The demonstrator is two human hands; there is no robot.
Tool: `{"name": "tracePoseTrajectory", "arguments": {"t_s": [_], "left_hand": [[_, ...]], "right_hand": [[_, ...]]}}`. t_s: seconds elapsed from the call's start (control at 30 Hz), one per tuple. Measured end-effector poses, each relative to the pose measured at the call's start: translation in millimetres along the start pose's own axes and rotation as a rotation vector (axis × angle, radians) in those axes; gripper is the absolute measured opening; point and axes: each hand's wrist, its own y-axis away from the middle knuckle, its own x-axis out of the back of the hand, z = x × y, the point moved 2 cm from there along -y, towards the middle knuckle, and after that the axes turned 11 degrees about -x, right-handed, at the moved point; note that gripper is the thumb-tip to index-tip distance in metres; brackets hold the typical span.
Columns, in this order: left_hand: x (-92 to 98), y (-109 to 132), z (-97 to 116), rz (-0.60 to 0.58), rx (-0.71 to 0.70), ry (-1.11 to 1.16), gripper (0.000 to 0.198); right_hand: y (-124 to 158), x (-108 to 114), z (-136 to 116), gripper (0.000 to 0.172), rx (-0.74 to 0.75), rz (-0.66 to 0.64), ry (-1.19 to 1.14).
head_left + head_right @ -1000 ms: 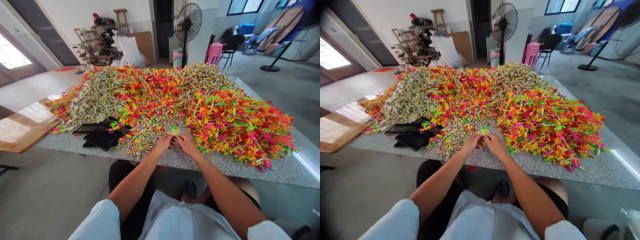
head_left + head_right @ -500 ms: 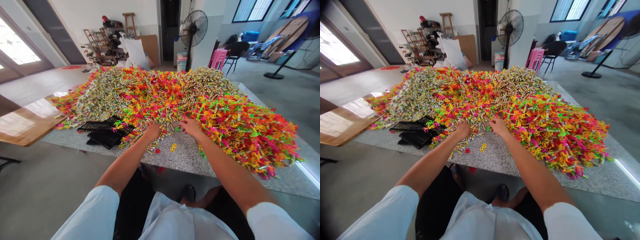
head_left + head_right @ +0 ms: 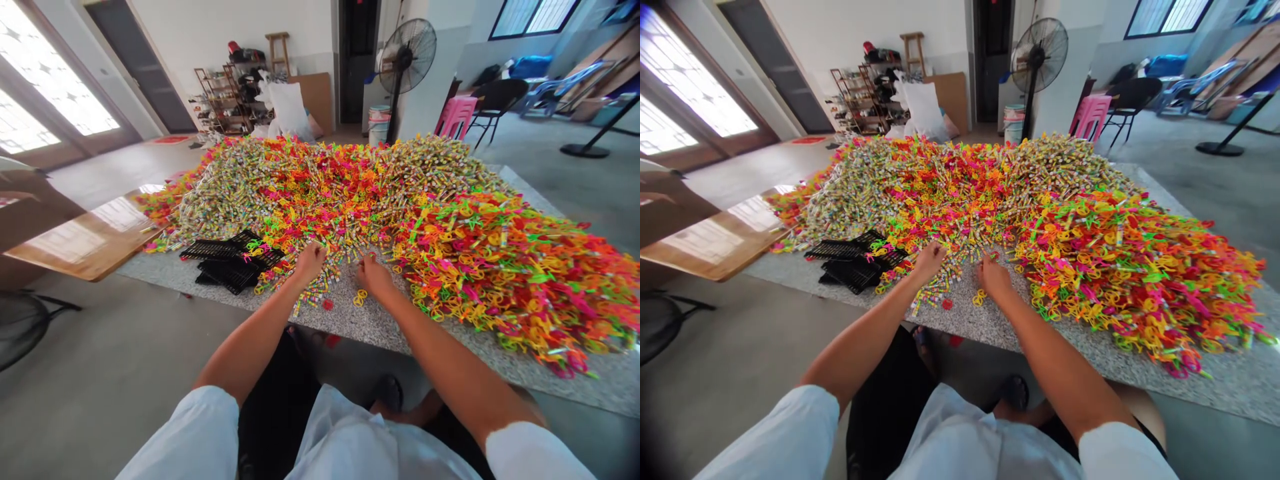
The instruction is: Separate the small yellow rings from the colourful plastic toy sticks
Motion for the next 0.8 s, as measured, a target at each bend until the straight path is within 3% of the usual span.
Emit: {"name": "tracePoseTrajectory", "arguments": {"t_s": [0.1,0.2,0.33,0.53,0.8], "left_hand": [[-10.0,11.6,9.9,-0.005,0.169,0.552,0.029],[-23.2,26.5,29.0,-0.059,0.213,0.839,0.04],[-36.9,40.1,51.2,-0.102,0.205,0.901,0.041],[-42.5,47.4,65.9,-0.093,0.157,0.829,0.04],[-47.5,52.8,77.2,-0.074,0.073,0.746,0.035]], "right_hand": [[11.7,9.7,-1.2,0.028,0.064,0.039,-0.306],[27.4,17.4,-9.3,0.026,0.161,0.058,-0.585],[41.7,22.7,-14.9,0.027,0.151,0.096,-0.676],[49.4,22.9,-8.0,0.028,0.093,0.134,-0.762],[52.3,20.6,-3.2,0.035,-0.072,-0.079,-1.016]]}}
